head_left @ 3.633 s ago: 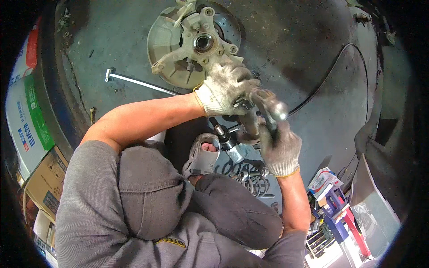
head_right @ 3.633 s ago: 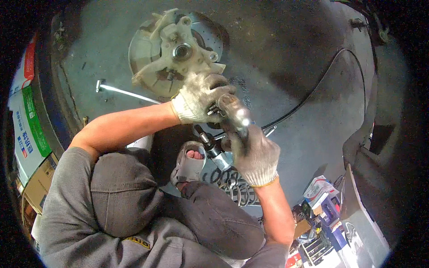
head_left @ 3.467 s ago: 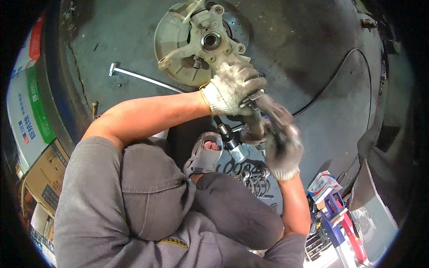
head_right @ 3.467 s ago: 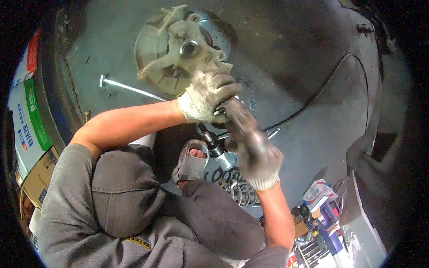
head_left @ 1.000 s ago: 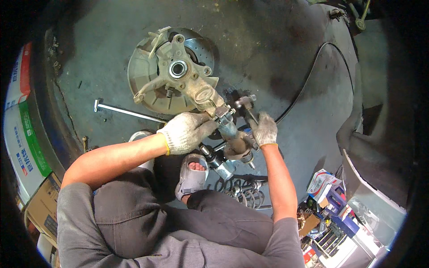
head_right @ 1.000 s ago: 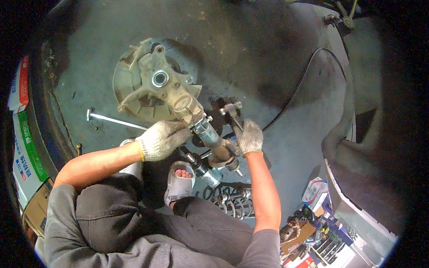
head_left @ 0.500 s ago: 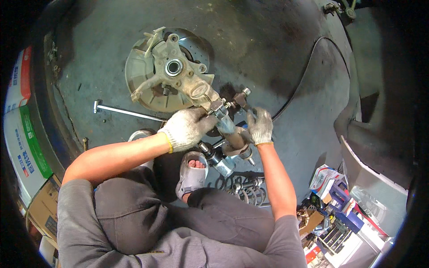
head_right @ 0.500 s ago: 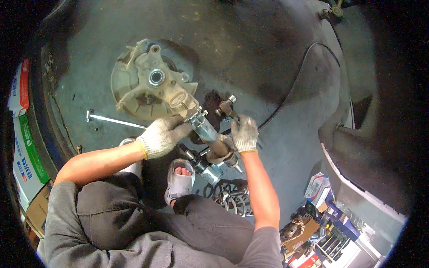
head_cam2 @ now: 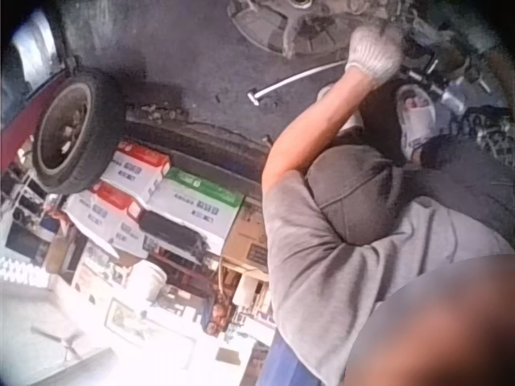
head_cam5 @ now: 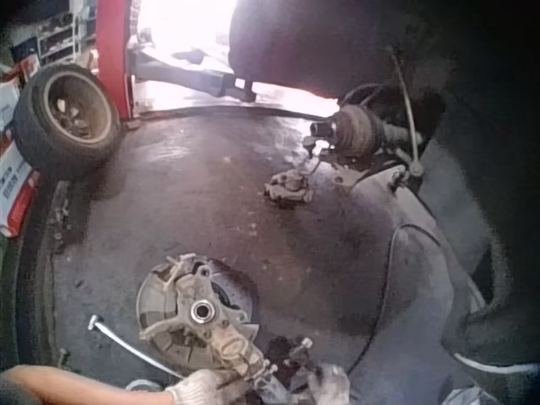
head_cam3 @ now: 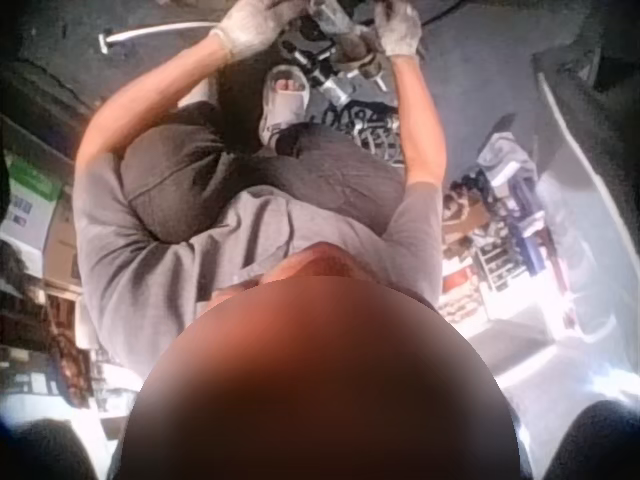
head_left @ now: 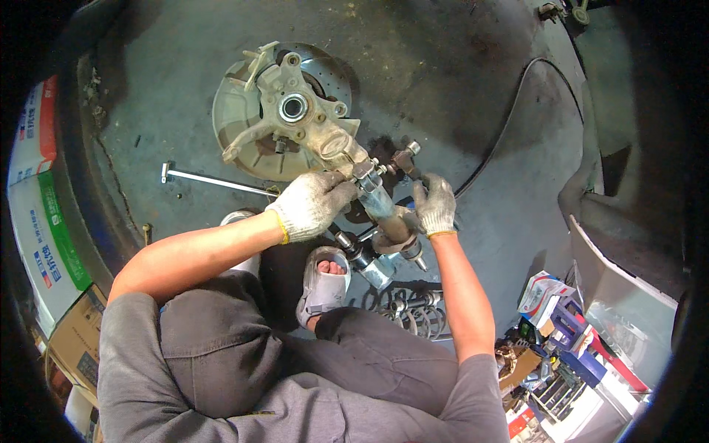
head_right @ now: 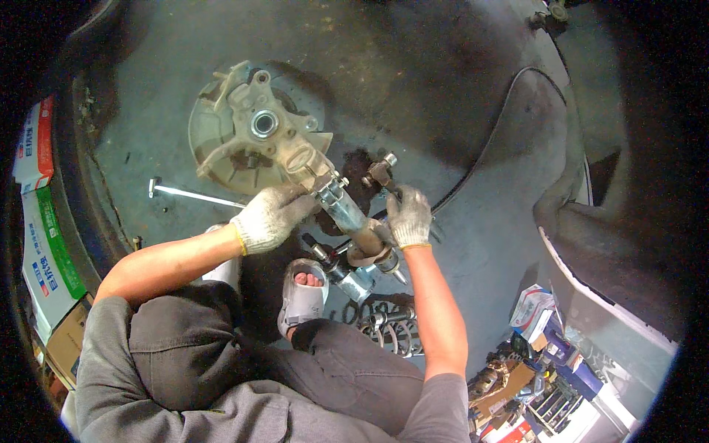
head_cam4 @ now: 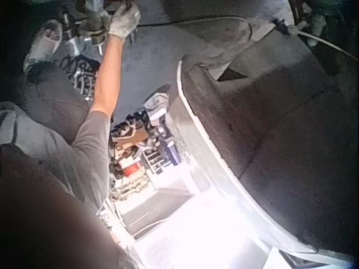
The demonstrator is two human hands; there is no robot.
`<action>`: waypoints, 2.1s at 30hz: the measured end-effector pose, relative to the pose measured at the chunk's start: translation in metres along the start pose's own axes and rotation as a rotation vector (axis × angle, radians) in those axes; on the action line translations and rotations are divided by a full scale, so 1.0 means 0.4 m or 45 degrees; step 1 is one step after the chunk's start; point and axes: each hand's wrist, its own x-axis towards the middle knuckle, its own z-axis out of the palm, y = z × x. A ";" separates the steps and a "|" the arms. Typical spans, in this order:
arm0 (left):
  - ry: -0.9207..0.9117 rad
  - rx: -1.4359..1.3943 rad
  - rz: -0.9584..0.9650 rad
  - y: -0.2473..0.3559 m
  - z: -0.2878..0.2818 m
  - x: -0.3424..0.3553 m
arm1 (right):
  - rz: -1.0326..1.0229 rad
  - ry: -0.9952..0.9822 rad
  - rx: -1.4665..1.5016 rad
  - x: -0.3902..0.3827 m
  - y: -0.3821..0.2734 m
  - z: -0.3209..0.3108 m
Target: The person sits on the floor and uses a hammer and a pneumatic impact wrench to work on a car suspension component. They repeatedly strike and adjust the part, then briefly stand to retrieve a hammer before resuming work.
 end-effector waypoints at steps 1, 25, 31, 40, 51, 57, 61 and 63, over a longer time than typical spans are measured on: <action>0.021 0.058 0.048 -0.002 -0.004 0.001 | 0.024 -0.024 -0.015 0.000 0.000 0.001; 0.342 0.642 0.312 0.035 -0.019 0.005 | 0.301 0.236 0.251 -0.068 0.081 -0.053; -0.107 0.931 0.783 0.085 -0.112 0.114 | 0.891 0.084 0.158 -0.242 0.174 -0.035; -0.137 1.007 0.813 0.057 -0.111 0.145 | 1.223 -0.515 0.061 -0.265 0.294 0.126; -0.085 0.925 0.919 0.037 -0.116 0.150 | 0.599 -0.249 -0.049 -0.376 0.067 -0.260; -0.098 0.914 0.896 0.032 -0.114 0.148 | -0.393 -0.447 0.032 -0.190 -0.349 -0.423; -0.119 0.937 0.928 0.033 -0.118 0.149 | -0.505 -0.535 -0.209 -0.109 -0.458 -0.404; -0.142 0.871 0.963 0.032 -0.124 0.149 | -0.572 -0.474 -0.251 -0.090 -0.475 -0.401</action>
